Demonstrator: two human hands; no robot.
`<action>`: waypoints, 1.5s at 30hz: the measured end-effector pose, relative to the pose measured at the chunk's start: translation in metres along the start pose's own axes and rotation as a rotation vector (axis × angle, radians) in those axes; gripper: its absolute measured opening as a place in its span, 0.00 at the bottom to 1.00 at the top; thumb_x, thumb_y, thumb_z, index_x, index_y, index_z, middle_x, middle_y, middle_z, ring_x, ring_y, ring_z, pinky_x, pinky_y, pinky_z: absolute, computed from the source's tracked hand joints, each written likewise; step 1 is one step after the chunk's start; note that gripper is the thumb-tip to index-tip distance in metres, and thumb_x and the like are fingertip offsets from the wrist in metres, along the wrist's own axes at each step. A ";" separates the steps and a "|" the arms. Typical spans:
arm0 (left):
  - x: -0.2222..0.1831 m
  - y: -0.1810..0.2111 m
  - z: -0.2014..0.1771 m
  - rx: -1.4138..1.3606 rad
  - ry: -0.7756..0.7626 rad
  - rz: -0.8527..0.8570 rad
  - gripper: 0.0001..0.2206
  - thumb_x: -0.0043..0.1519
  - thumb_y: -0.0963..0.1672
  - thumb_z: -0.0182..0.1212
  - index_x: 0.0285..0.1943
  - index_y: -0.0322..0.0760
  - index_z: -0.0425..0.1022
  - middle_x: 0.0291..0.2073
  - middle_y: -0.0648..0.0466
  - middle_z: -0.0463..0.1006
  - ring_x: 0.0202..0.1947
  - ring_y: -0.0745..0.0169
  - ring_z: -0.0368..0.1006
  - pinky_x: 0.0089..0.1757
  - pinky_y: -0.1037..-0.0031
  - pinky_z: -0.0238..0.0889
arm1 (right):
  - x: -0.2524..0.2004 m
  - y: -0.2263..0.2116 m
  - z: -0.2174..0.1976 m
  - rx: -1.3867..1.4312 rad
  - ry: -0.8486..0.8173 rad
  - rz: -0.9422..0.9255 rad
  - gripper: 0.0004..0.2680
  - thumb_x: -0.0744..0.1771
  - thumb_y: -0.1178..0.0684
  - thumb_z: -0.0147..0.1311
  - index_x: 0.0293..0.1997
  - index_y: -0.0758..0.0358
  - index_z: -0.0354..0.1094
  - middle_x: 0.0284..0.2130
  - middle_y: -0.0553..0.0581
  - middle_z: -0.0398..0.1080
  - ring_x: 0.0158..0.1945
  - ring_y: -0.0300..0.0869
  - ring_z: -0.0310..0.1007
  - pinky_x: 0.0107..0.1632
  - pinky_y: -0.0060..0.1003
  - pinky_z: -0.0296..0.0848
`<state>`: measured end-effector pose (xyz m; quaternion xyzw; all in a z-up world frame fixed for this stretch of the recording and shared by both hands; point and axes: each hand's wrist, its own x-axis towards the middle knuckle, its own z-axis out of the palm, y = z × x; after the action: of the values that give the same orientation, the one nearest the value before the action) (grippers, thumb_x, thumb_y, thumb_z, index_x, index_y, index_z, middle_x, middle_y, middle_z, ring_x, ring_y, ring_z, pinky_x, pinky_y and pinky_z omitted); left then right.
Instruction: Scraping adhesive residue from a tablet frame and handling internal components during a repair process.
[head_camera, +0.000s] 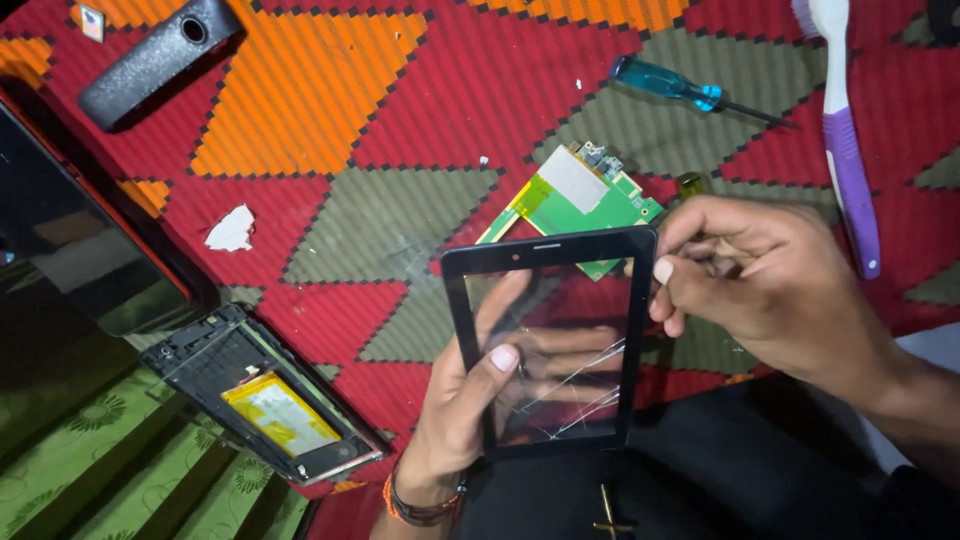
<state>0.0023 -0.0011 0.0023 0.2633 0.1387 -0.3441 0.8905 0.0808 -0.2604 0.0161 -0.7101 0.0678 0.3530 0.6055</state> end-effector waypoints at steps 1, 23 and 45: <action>-0.001 -0.002 -0.001 -0.001 0.000 0.000 0.25 0.74 0.43 0.39 0.81 0.45 0.41 0.63 0.17 0.65 0.63 0.17 0.67 0.55 0.38 0.70 | 0.000 0.001 0.001 0.000 0.000 0.001 0.06 0.65 0.56 0.56 0.35 0.70 0.72 0.19 0.59 0.77 0.19 0.39 0.77 0.24 0.29 0.78; 0.001 -0.006 -0.002 0.026 0.032 0.061 0.27 0.73 0.44 0.41 0.81 0.42 0.39 0.61 0.18 0.66 0.65 0.16 0.65 0.55 0.32 0.70 | -0.003 -0.002 -0.002 -0.032 -0.006 0.032 0.06 0.62 0.63 0.57 0.40 0.72 0.74 0.22 0.60 0.79 0.22 0.40 0.81 0.25 0.29 0.83; 0.000 -0.004 0.000 0.007 0.031 0.056 0.26 0.73 0.41 0.41 0.81 0.43 0.40 0.62 0.18 0.65 0.63 0.15 0.66 0.55 0.33 0.69 | -0.001 0.000 -0.004 -0.036 -0.058 0.060 0.06 0.62 0.63 0.60 0.40 0.68 0.71 0.28 0.58 0.78 0.29 0.39 0.83 0.30 0.28 0.86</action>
<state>-0.0005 -0.0039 0.0003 0.2756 0.1438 -0.3152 0.8967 0.0819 -0.2637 0.0168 -0.7080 0.0650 0.3926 0.5835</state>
